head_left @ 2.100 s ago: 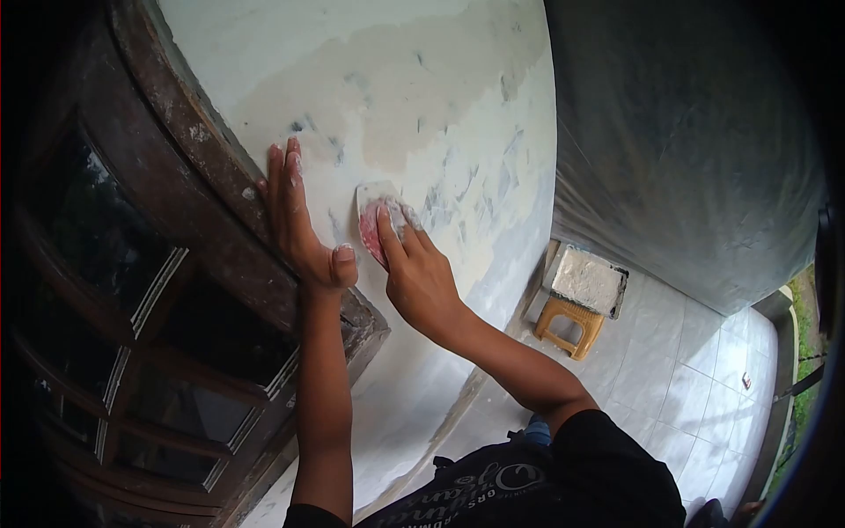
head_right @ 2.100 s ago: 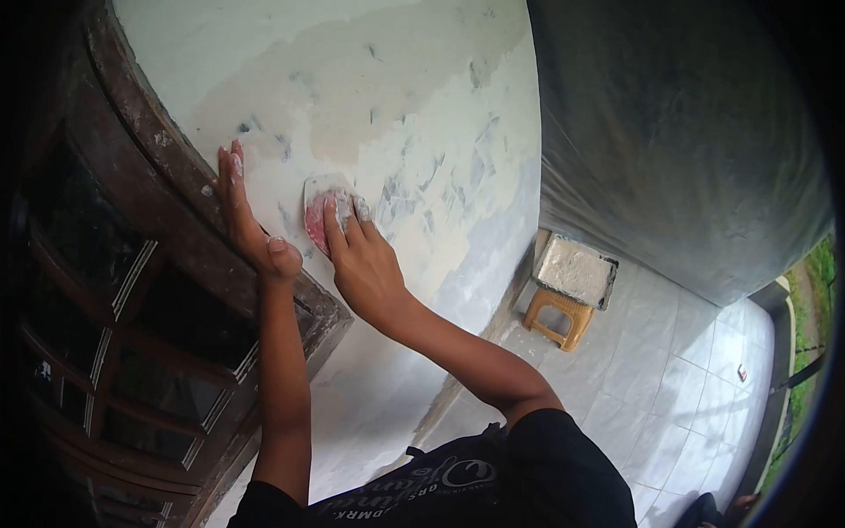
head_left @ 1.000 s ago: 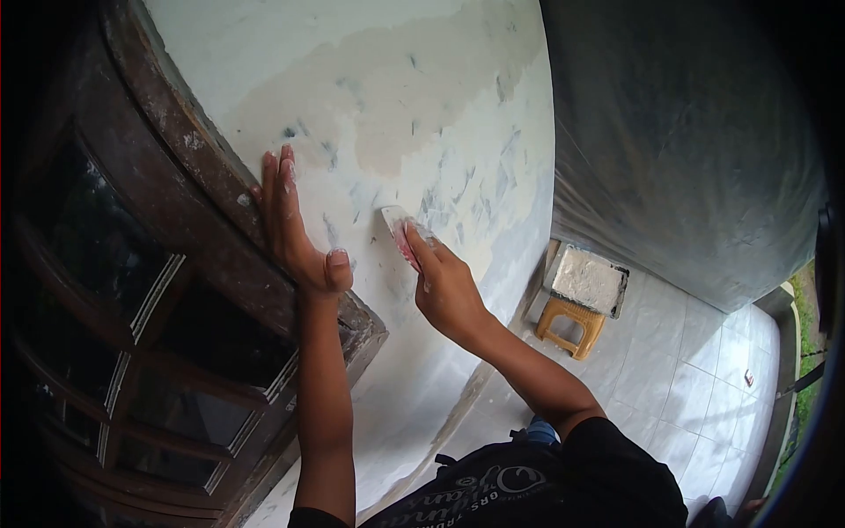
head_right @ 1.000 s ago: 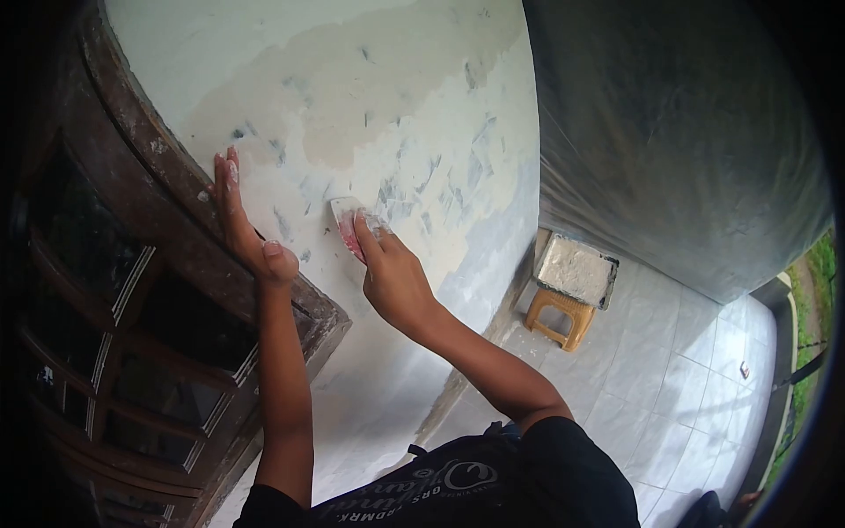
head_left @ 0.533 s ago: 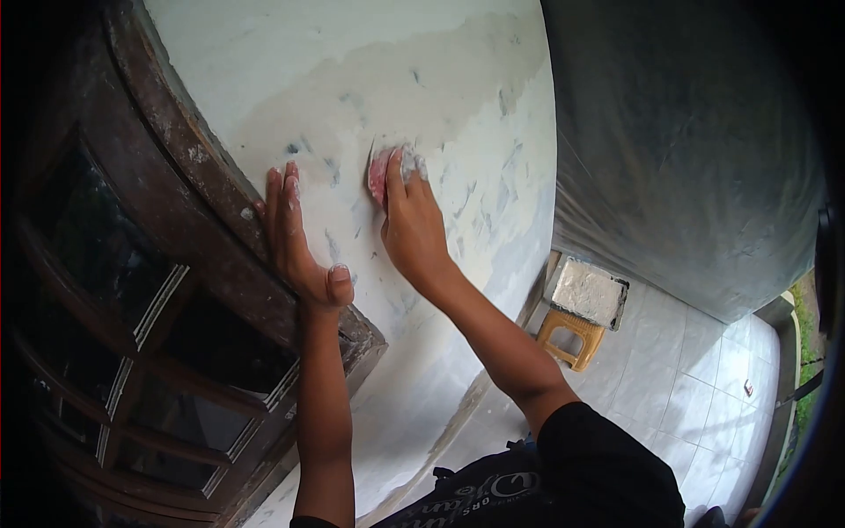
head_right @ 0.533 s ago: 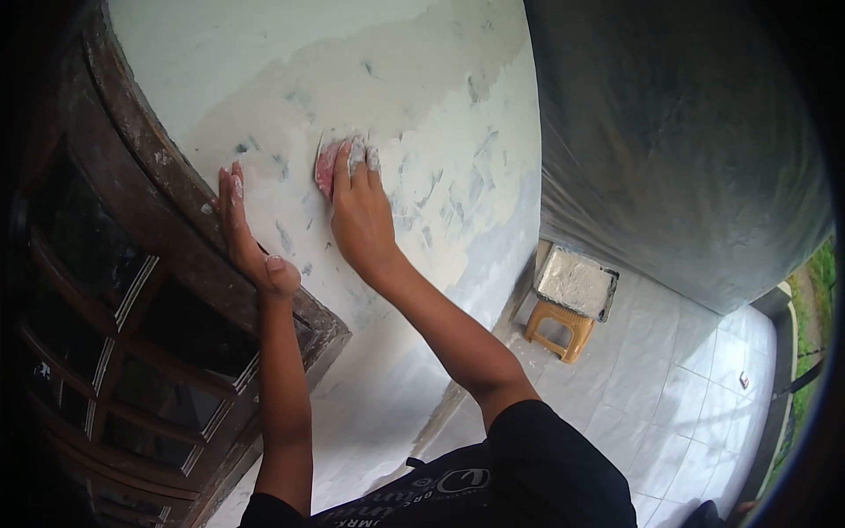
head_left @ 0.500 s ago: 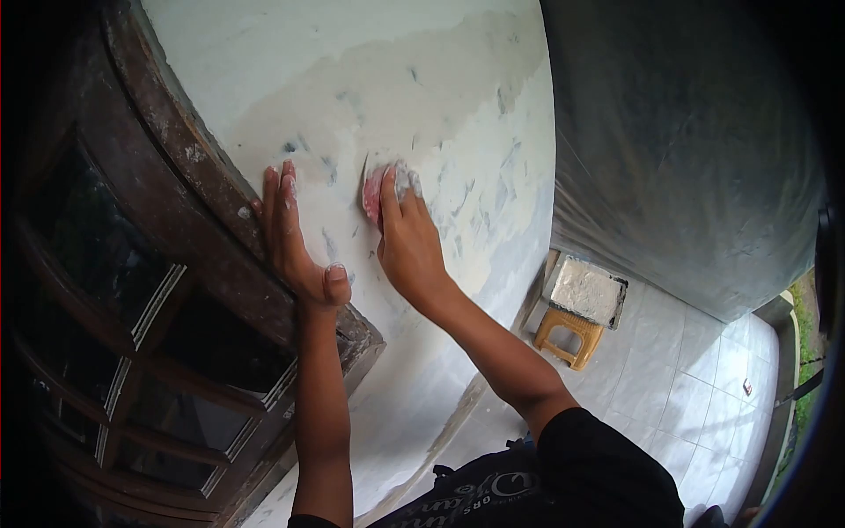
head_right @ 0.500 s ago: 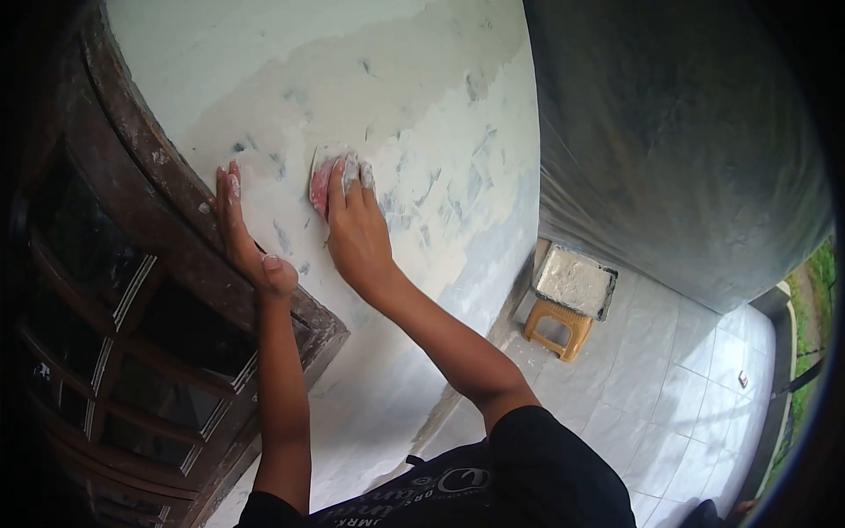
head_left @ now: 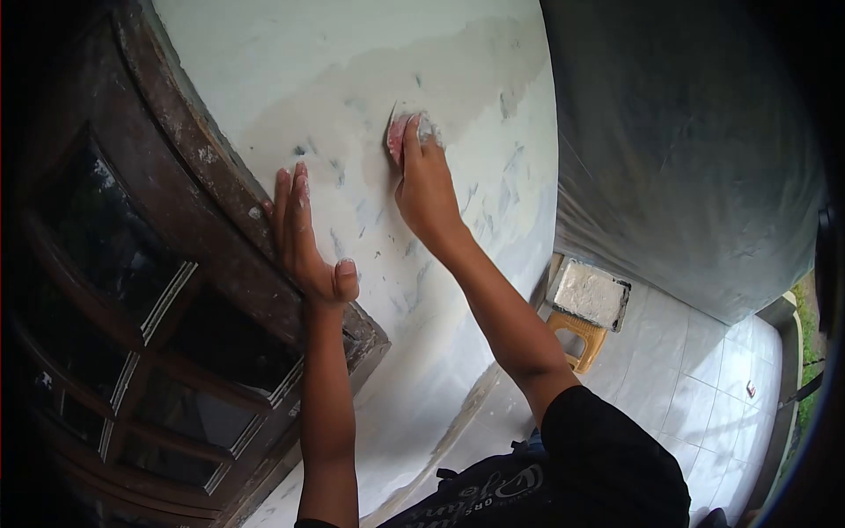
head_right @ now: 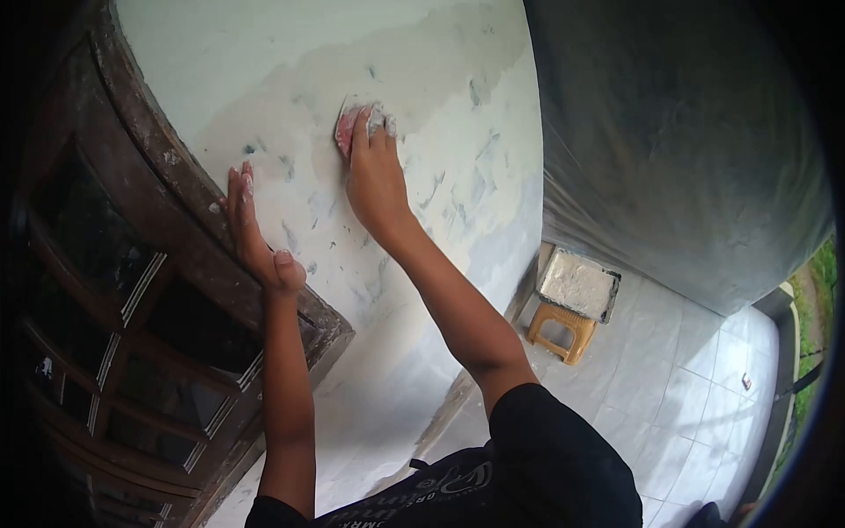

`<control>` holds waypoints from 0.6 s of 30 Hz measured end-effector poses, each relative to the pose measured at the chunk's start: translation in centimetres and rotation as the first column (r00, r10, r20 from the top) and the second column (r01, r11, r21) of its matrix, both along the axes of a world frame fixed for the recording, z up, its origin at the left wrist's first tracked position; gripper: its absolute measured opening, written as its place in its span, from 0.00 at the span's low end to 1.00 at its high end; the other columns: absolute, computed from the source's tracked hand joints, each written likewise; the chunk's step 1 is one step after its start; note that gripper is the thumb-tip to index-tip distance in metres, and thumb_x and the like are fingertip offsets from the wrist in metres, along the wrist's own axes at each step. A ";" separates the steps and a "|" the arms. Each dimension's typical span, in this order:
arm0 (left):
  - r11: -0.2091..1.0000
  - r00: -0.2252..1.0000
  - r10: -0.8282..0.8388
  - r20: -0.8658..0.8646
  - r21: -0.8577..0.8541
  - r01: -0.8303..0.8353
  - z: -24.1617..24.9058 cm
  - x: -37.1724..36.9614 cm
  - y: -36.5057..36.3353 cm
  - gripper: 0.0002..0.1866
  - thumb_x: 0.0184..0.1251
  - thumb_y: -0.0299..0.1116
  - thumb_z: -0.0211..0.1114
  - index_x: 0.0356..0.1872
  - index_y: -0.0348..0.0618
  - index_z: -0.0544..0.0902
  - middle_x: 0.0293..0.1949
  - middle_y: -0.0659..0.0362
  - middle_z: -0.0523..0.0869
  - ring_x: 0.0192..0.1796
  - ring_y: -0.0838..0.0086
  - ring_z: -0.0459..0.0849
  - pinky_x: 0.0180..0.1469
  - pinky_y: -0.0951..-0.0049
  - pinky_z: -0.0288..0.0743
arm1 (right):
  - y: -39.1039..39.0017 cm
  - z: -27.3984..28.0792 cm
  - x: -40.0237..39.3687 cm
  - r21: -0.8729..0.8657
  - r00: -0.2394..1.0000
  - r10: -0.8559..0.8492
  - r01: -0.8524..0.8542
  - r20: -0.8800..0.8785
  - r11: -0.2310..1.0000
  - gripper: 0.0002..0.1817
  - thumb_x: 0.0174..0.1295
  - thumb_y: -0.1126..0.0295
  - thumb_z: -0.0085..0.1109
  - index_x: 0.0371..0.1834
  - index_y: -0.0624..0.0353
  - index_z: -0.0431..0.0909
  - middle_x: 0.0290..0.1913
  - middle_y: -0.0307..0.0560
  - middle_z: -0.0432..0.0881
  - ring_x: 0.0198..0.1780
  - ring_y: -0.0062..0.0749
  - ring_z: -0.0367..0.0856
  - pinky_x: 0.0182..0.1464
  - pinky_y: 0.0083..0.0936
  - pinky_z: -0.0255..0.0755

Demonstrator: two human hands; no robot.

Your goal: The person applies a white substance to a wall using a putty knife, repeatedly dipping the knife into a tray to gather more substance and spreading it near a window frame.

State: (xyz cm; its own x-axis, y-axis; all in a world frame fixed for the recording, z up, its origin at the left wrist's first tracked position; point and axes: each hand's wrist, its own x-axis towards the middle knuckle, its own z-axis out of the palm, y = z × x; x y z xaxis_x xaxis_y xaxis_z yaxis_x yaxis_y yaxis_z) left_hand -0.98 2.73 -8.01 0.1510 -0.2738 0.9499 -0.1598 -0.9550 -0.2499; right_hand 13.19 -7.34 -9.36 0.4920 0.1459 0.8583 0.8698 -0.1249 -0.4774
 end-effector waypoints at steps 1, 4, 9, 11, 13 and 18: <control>1.000 1.000 0.010 -0.008 -0.006 -0.010 0.0 0.0 -0.1 0.44 0.72 0.61 0.36 0.73 0.30 0.64 0.69 0.37 0.72 0.75 0.41 0.64 0.77 0.42 0.44 | 0.4 -1.2 -1.2 -0.006 1.000 0.022 -0.022 0.018 1.000 0.36 0.53 0.89 0.49 0.70 0.82 0.59 0.59 0.81 0.70 0.65 0.75 0.66 0.70 0.49 0.63; 1.000 1.000 -0.014 0.004 -0.009 0.014 -0.2 0.1 0.2 0.44 0.72 0.61 0.35 0.73 0.30 0.64 0.69 0.36 0.73 0.75 0.41 0.64 0.77 0.42 0.43 | -1.3 -5.9 -7.1 -0.132 0.990 0.136 -0.131 0.029 0.983 0.38 0.53 0.90 0.48 0.73 0.80 0.54 0.64 0.82 0.66 0.70 0.76 0.62 0.72 0.51 0.60; 0.999 0.999 -0.040 0.010 0.002 0.040 -0.2 0.3 0.3 0.44 0.72 0.62 0.35 0.72 0.29 0.64 0.69 0.36 0.73 0.75 0.41 0.64 0.77 0.42 0.44 | -5.5 -9.9 -10.9 -0.031 0.924 0.331 -0.343 -0.191 0.939 0.38 0.54 0.92 0.48 0.73 0.68 0.60 0.64 0.75 0.62 0.65 0.70 0.68 0.65 0.45 0.71; 0.999 0.999 -0.039 0.012 -0.002 0.039 -0.2 0.2 0.3 0.44 0.72 0.62 0.35 0.72 0.29 0.64 0.69 0.36 0.73 0.75 0.41 0.64 0.77 0.43 0.44 | -7.1 -9.1 -10.0 0.018 0.932 0.291 -0.294 -0.216 0.956 0.37 0.53 0.91 0.51 0.72 0.66 0.63 0.56 0.68 0.65 0.57 0.64 0.72 0.59 0.43 0.74; 0.999 0.999 -0.040 0.008 0.001 0.040 -0.1 0.2 0.2 0.44 0.72 0.62 0.35 0.72 0.29 0.64 0.69 0.37 0.73 0.75 0.42 0.64 0.77 0.42 0.44 | -8.7 -7.7 -8.6 0.057 0.917 0.328 -0.324 -0.228 0.944 0.36 0.53 0.91 0.53 0.70 0.63 0.65 0.58 0.65 0.66 0.57 0.62 0.73 0.56 0.43 0.74; 0.999 0.998 -0.050 0.023 -0.010 0.051 -0.2 0.4 0.6 0.45 0.68 0.63 0.40 0.74 0.33 0.65 0.68 0.40 0.75 0.75 0.43 0.65 0.77 0.42 0.44 | -10.2 -6.4 -7.3 0.125 0.976 0.200 -0.210 0.085 0.970 0.32 0.52 0.93 0.53 0.63 0.62 0.72 0.59 0.62 0.78 0.60 0.51 0.79 0.58 0.31 0.74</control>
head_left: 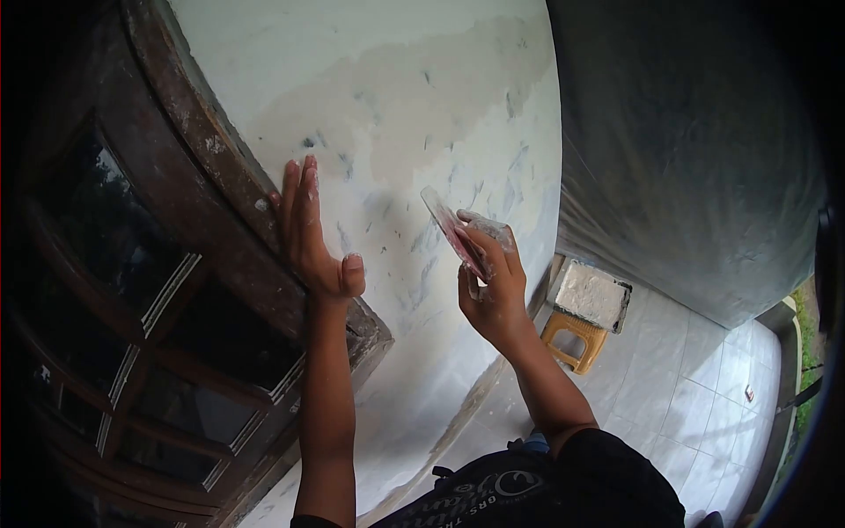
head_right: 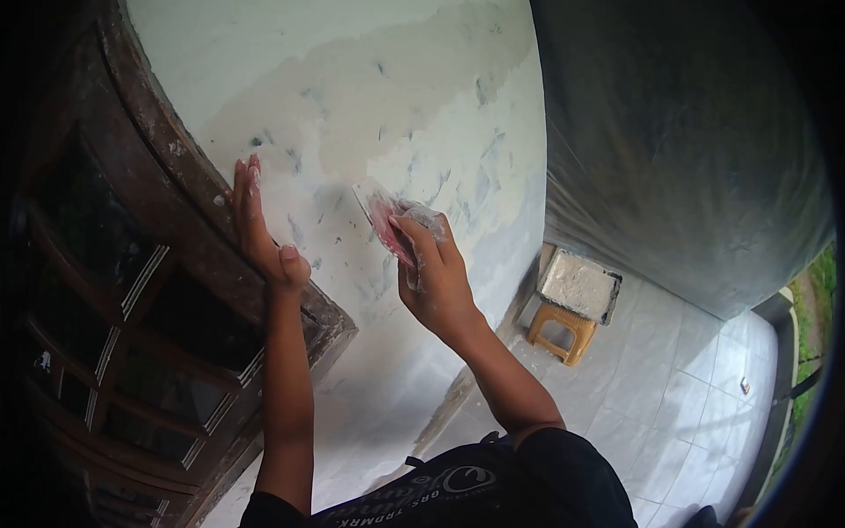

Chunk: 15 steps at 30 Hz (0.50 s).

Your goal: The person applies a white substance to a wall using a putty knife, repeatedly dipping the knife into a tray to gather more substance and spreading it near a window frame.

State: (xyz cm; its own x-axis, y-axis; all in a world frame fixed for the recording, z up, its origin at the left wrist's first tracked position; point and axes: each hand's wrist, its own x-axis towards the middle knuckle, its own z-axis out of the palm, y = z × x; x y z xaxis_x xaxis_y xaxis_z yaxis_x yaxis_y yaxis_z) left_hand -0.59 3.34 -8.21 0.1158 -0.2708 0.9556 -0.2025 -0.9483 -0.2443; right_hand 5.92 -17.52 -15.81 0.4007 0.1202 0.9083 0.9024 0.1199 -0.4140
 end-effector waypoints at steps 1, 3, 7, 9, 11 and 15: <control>1.000 1.000 -0.002 0.003 0.010 0.002 0.0 0.0 0.0 0.45 0.68 0.62 0.40 0.73 0.33 0.65 0.68 0.40 0.75 0.75 0.43 0.65 0.77 0.42 0.44 | -0.4 0.2 -0.1 -0.005 0.993 -0.070 0.071 0.092 0.997 0.31 0.50 0.93 0.55 0.61 0.64 0.74 0.58 0.62 0.80 0.58 0.51 0.81 0.58 0.31 0.76; 1.000 1.000 0.005 0.000 0.015 -0.005 0.1 -0.1 -0.3 0.44 0.70 0.62 0.38 0.72 0.31 0.65 0.68 0.39 0.75 0.75 0.42 0.65 0.77 0.43 0.45 | -0.2 -0.5 0.6 0.057 0.994 -0.041 0.036 0.105 0.998 0.30 0.51 0.93 0.57 0.60 0.65 0.75 0.57 0.61 0.81 0.57 0.48 0.83 0.57 0.30 0.76; 0.999 1.000 0.003 -0.002 0.038 -0.003 0.2 -0.1 -0.3 0.43 0.72 0.60 0.37 0.72 0.29 0.65 0.68 0.38 0.74 0.75 0.42 0.65 0.77 0.43 0.46 | 0.2 -1.2 1.0 0.277 0.998 0.060 -0.047 -0.036 0.960 0.26 0.51 0.91 0.59 0.56 0.65 0.79 0.48 0.57 0.85 0.51 0.42 0.86 0.51 0.28 0.79; 1.000 1.000 0.001 0.005 0.019 -0.001 0.1 0.1 -0.2 0.44 0.70 0.61 0.39 0.72 0.31 0.66 0.68 0.40 0.75 0.75 0.42 0.65 0.76 0.42 0.46 | 1.0 -1.6 2.1 0.432 0.982 0.175 -0.127 -0.074 0.893 0.23 0.56 0.89 0.60 0.56 0.64 0.78 0.52 0.54 0.84 0.53 0.34 0.85 0.51 0.22 0.78; 1.000 1.000 0.004 0.017 0.004 -0.004 0.0 0.1 0.0 0.45 0.68 0.63 0.40 0.73 0.33 0.66 0.68 0.41 0.75 0.75 0.42 0.65 0.76 0.40 0.46 | 0.8 -1.6 3.0 0.394 0.965 0.199 -0.119 -0.170 0.912 0.22 0.57 0.88 0.62 0.57 0.64 0.78 0.53 0.53 0.84 0.53 0.32 0.84 0.51 0.21 0.78; 1.000 1.000 0.008 0.018 -0.005 -0.008 0.1 0.1 -0.1 0.46 0.67 0.64 0.41 0.72 0.32 0.67 0.68 0.41 0.75 0.75 0.43 0.66 0.75 0.39 0.46 | 1.3 -1.1 4.6 0.324 0.980 0.127 -0.073 -0.151 0.943 0.25 0.56 0.89 0.62 0.59 0.64 0.78 0.51 0.54 0.85 0.52 0.31 0.85 0.51 0.21 0.78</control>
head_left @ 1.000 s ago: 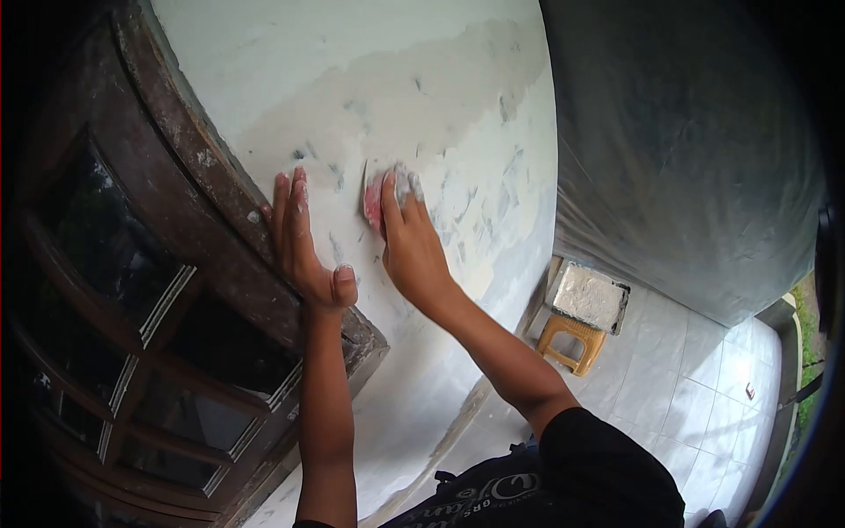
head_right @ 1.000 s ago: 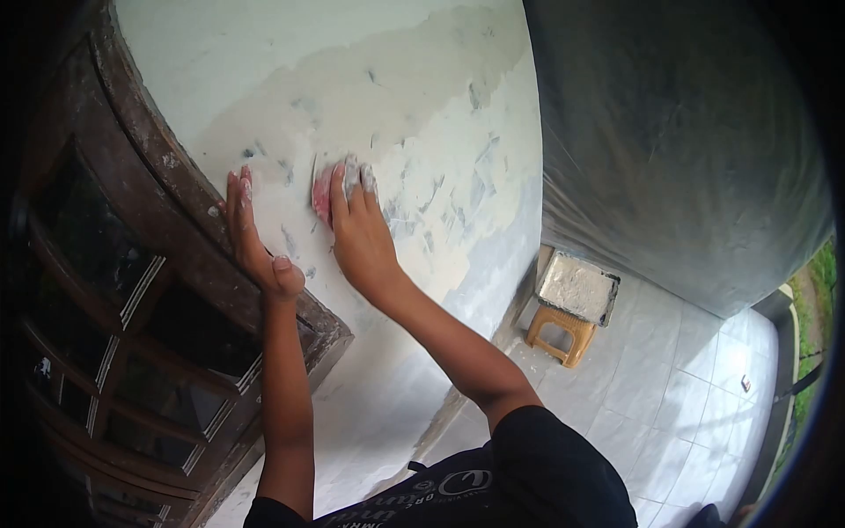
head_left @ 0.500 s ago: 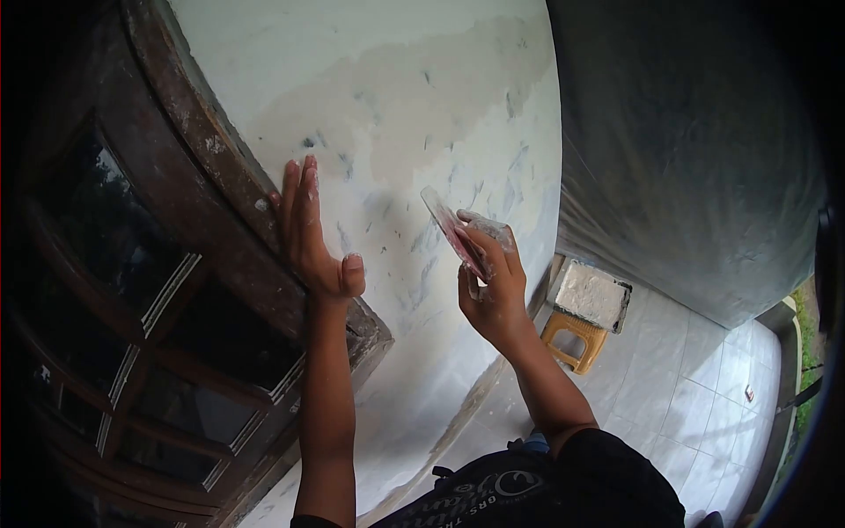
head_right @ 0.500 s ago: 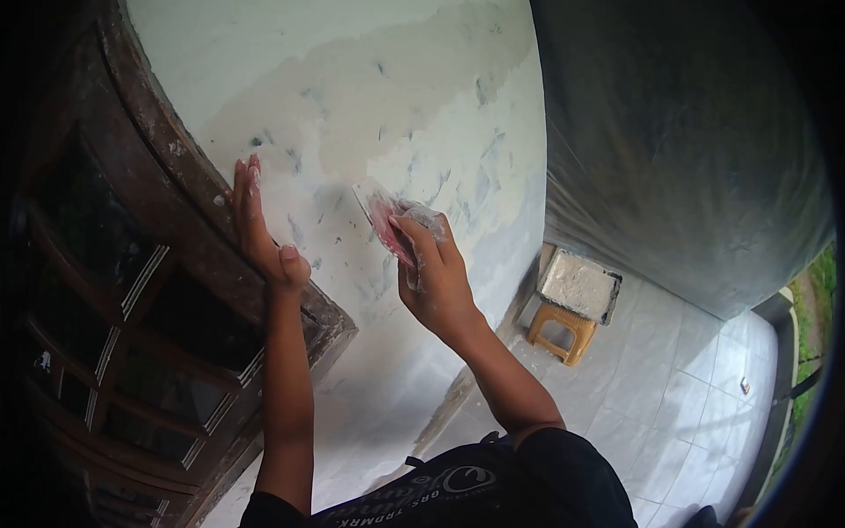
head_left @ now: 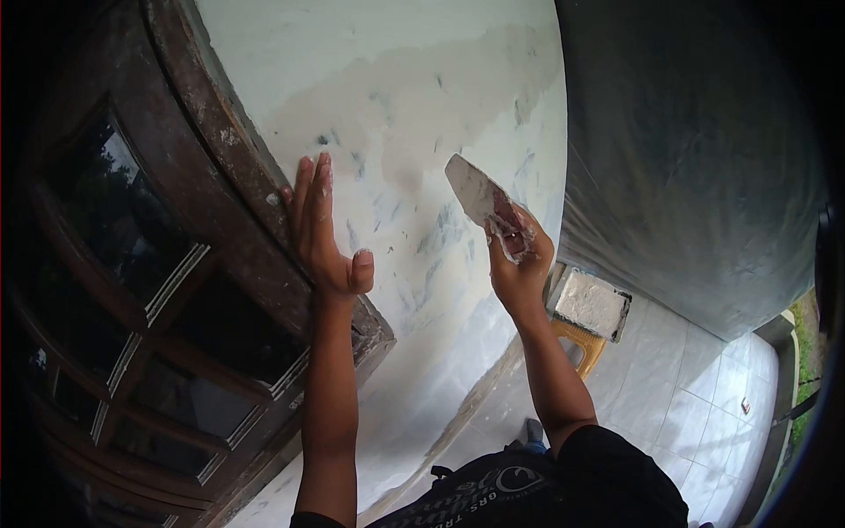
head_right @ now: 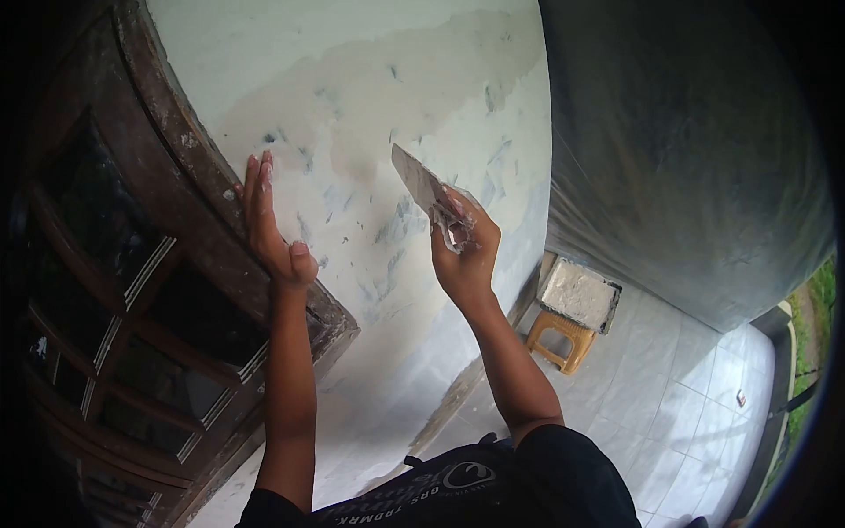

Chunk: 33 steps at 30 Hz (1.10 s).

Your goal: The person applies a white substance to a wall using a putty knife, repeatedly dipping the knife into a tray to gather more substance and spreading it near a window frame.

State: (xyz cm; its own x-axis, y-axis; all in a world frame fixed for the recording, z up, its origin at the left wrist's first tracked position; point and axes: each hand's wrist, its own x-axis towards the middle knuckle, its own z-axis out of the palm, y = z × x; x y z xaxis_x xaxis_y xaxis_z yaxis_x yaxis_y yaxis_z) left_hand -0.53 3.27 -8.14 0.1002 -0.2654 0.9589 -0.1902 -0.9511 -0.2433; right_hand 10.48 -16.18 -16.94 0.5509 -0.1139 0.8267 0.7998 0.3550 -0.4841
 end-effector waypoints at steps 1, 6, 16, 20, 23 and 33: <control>1.000 1.000 0.007 -0.010 -0.006 -0.007 0.0 -0.1 0.0 0.46 0.67 0.64 0.41 0.72 0.32 0.67 0.68 0.41 0.76 0.75 0.43 0.66 0.75 0.38 0.47 | 0.2 0.2 0.2 -0.001 1.000 0.009 -0.009 0.006 1.000 0.25 0.56 0.89 0.62 0.59 0.64 0.78 0.51 0.54 0.85 0.52 0.31 0.85 0.51 0.21 0.78; 0.999 1.000 0.015 -0.023 -0.028 -0.015 -0.1 -0.3 -0.2 0.47 0.66 0.65 0.41 0.72 0.31 0.68 0.68 0.40 0.76 0.75 0.42 0.66 0.76 0.38 0.46 | 3.9 3.0 0.6 -0.046 0.957 -0.234 0.245 0.171 0.969 0.33 0.53 0.91 0.60 0.65 0.59 0.78 0.48 0.57 0.86 0.44 0.40 0.87 0.46 0.27 0.79; 0.998 0.998 0.045 -0.038 -0.041 -0.046 -0.2 -0.4 -0.6 0.46 0.71 0.64 0.35 0.71 0.29 0.67 0.67 0.36 0.75 0.74 0.42 0.66 0.77 0.41 0.45 | 9.3 3.9 0.1 -0.244 0.891 -0.233 0.344 0.389 0.907 0.40 0.46 0.88 0.58 0.70 0.71 0.67 0.56 0.73 0.76 0.62 0.72 0.73 0.61 0.48 0.73; 0.998 0.999 0.037 -0.039 -0.059 -0.039 -0.3 -0.4 -0.6 0.46 0.71 0.65 0.34 0.72 0.29 0.66 0.67 0.37 0.75 0.75 0.42 0.66 0.76 0.41 0.45 | 9.5 1.5 -1.0 -0.289 0.912 -0.184 0.300 0.367 0.909 0.39 0.47 0.87 0.59 0.70 0.74 0.67 0.55 0.75 0.75 0.64 0.74 0.72 0.63 0.49 0.73; 0.996 0.999 0.032 -0.021 -0.078 -0.033 -0.5 -0.2 -0.6 0.48 0.69 0.69 0.37 0.72 0.32 0.67 0.66 0.38 0.77 0.74 0.42 0.67 0.77 0.43 0.44 | 9.0 -0.4 -2.2 -0.317 0.917 -0.149 0.275 0.370 0.908 0.38 0.49 0.86 0.59 0.69 0.75 0.66 0.56 0.75 0.75 0.64 0.74 0.71 0.63 0.49 0.73; 0.998 0.999 0.030 -0.035 -0.050 -0.031 -0.4 -0.3 -0.6 0.46 0.68 0.66 0.39 0.72 0.33 0.67 0.67 0.39 0.77 0.74 0.43 0.67 0.76 0.40 0.45 | 3.9 2.8 -0.6 -0.270 0.975 -0.154 0.192 0.158 0.944 0.41 0.57 0.91 0.52 0.77 0.66 0.56 0.58 0.69 0.77 0.56 0.63 0.80 0.55 0.39 0.76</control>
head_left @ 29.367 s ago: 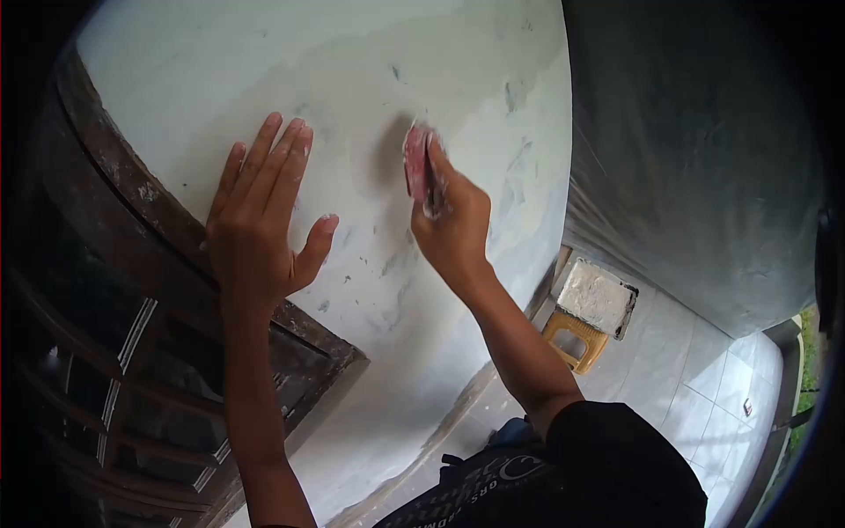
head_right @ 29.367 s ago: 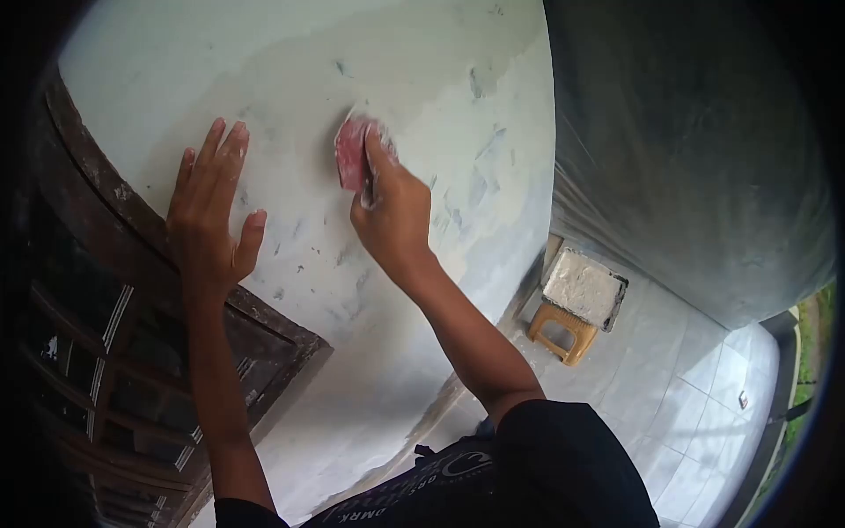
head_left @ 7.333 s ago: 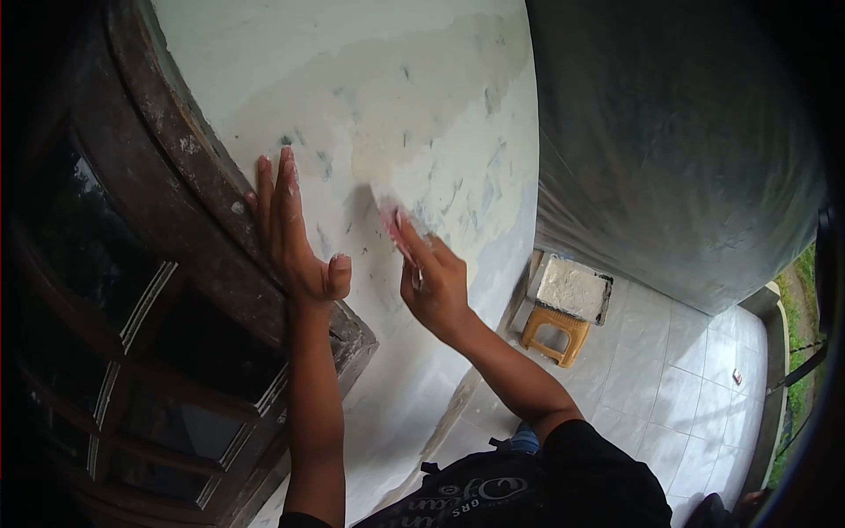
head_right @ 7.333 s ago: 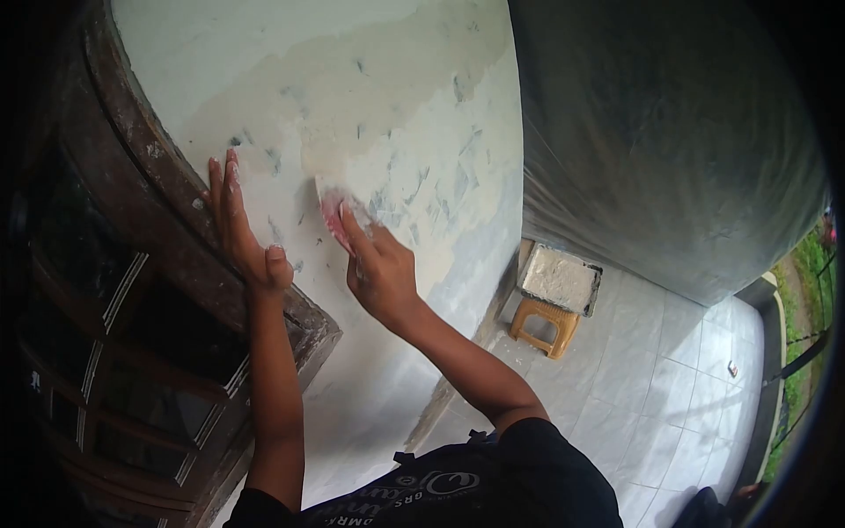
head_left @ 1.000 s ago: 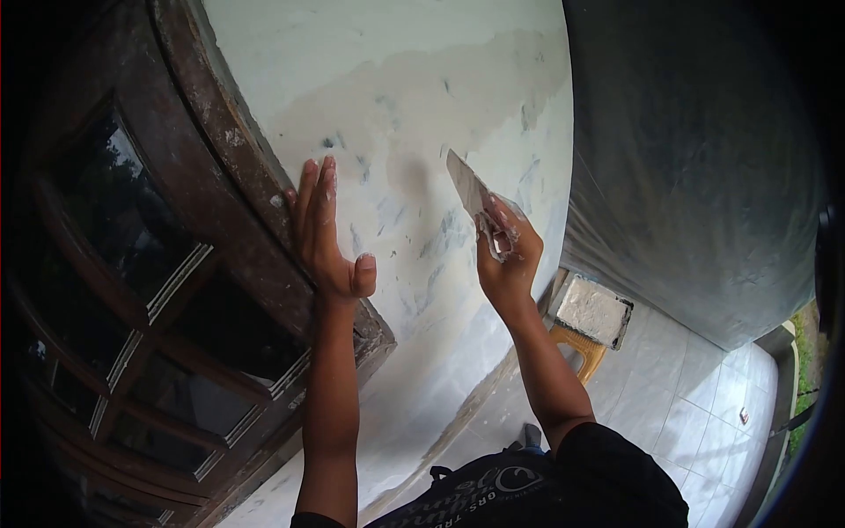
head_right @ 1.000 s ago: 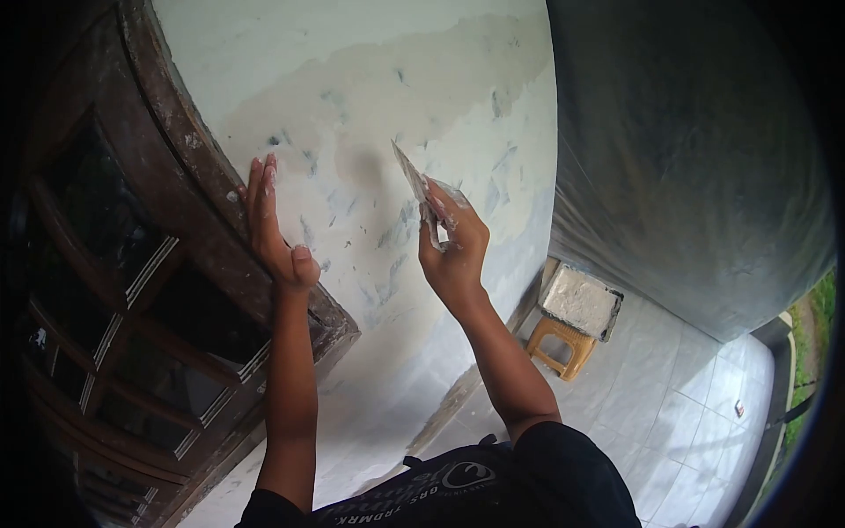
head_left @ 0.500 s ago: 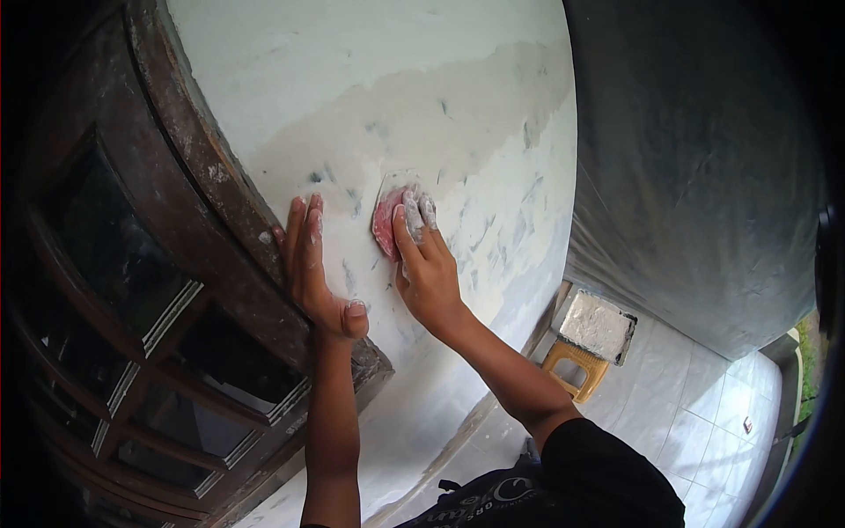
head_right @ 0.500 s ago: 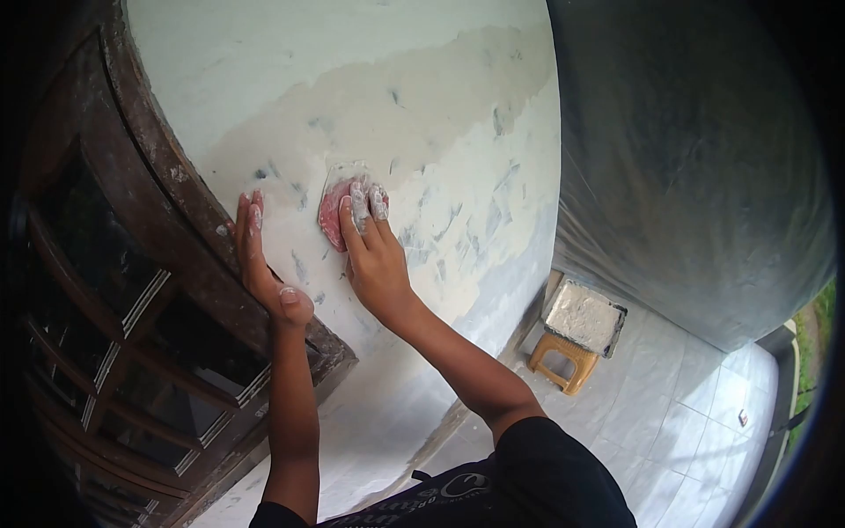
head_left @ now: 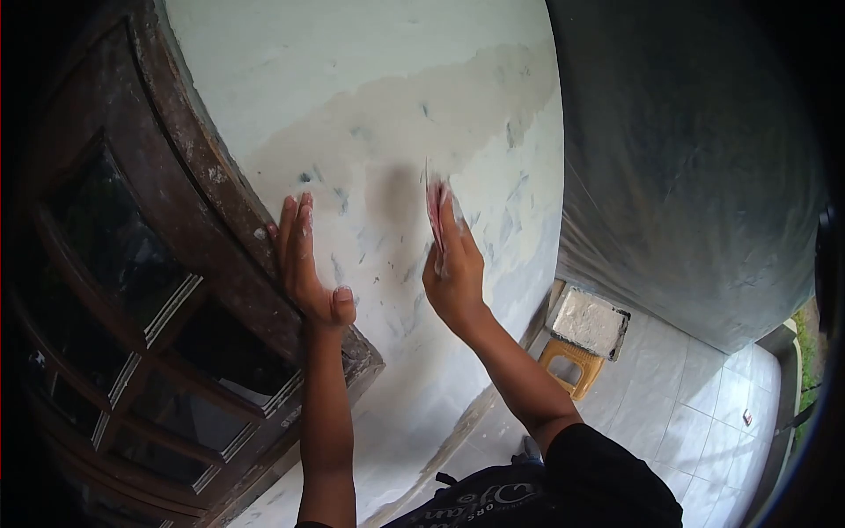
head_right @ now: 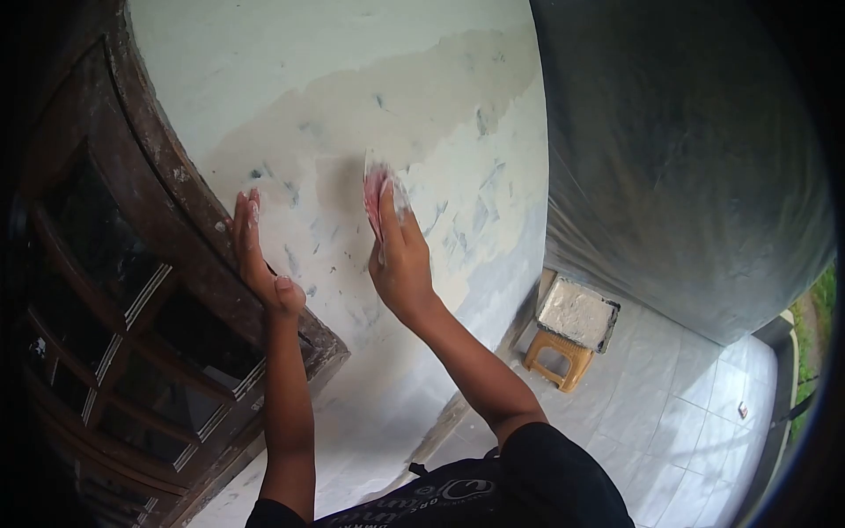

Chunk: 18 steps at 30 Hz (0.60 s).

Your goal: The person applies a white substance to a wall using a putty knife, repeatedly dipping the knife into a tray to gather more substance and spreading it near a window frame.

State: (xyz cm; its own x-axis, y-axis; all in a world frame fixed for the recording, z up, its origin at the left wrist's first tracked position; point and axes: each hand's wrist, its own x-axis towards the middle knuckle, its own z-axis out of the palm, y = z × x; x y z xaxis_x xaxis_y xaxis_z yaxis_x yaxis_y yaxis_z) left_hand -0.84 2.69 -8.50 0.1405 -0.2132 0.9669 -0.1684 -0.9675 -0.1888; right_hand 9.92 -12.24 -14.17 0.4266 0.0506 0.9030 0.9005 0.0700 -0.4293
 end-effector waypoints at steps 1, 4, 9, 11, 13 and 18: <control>1.000 1.000 -0.003 0.003 -0.004 0.003 0.0 0.1 0.1 0.46 0.68 0.66 0.39 0.72 0.33 0.66 0.67 0.39 0.77 0.74 0.43 0.67 0.76 0.41 0.45 | 1.4 1.3 1.1 0.036 0.997 -0.031 0.028 0.068 0.999 0.42 0.53 0.92 0.52 0.76 0.69 0.56 0.54 0.71 0.76 0.53 0.64 0.78 0.53 0.43 0.76; 1.000 1.000 0.016 -0.009 0.012 -0.016 0.2 -0.2 -0.4 0.45 0.70 0.64 0.37 0.72 0.31 0.66 0.67 0.38 0.76 0.74 0.42 0.66 0.76 0.41 0.45 | 5.0 2.5 1.8 -0.179 0.995 -0.059 0.072 0.076 0.981 0.41 0.52 0.90 0.52 0.74 0.75 0.57 0.53 0.77 0.74 0.62 0.74 0.71 0.62 0.48 0.71; 0.999 1.000 0.021 -0.003 0.035 -0.021 -0.1 -0.1 0.0 0.44 0.73 0.62 0.35 0.72 0.29 0.65 0.67 0.36 0.74 0.74 0.41 0.66 0.76 0.41 0.46 | 4.7 -3.9 -1.6 -0.213 0.988 -0.011 0.044 0.155 0.976 0.41 0.50 0.89 0.52 0.74 0.77 0.57 0.59 0.82 0.71 0.66 0.76 0.68 0.66 0.49 0.69; 1.000 1.000 -0.017 0.000 0.015 0.017 0.0 0.0 0.0 0.44 0.73 0.62 0.36 0.71 0.29 0.66 0.68 0.36 0.73 0.74 0.41 0.66 0.76 0.42 0.48 | 3.0 -6.5 -2.9 -0.241 0.991 0.000 0.032 0.133 0.970 0.41 0.50 0.90 0.52 0.74 0.75 0.58 0.59 0.81 0.71 0.65 0.75 0.70 0.65 0.49 0.70; 0.999 1.000 -0.017 -0.006 0.031 0.018 0.2 -0.1 0.3 0.44 0.73 0.62 0.36 0.71 0.29 0.66 0.68 0.35 0.73 0.74 0.41 0.67 0.76 0.42 0.50 | 0.4 -6.7 -3.4 -0.204 0.981 0.192 -0.185 0.019 0.961 0.43 0.50 0.91 0.52 0.76 0.71 0.58 0.61 0.77 0.72 0.64 0.70 0.73 0.64 0.47 0.72; 0.999 0.999 -0.043 -0.009 -0.009 0.043 0.1 -0.1 -0.3 0.44 0.74 0.62 0.37 0.71 0.26 0.65 0.68 0.32 0.71 0.73 0.41 0.68 0.74 0.43 0.58 | -0.1 0.0 0.2 -0.005 0.998 0.056 -0.056 0.028 0.998 0.45 0.49 0.92 0.55 0.77 0.65 0.59 0.44 0.63 0.76 0.43 0.57 0.77 0.47 0.42 0.74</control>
State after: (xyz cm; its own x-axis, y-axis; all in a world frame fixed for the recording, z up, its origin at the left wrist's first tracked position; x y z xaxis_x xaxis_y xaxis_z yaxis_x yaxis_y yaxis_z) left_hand -0.91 2.41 -8.42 0.1407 -0.2109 0.9673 -0.2112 -0.9609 -0.1788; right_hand 10.09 -12.33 -14.18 0.3977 0.0780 0.9142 0.9067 0.1189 -0.4046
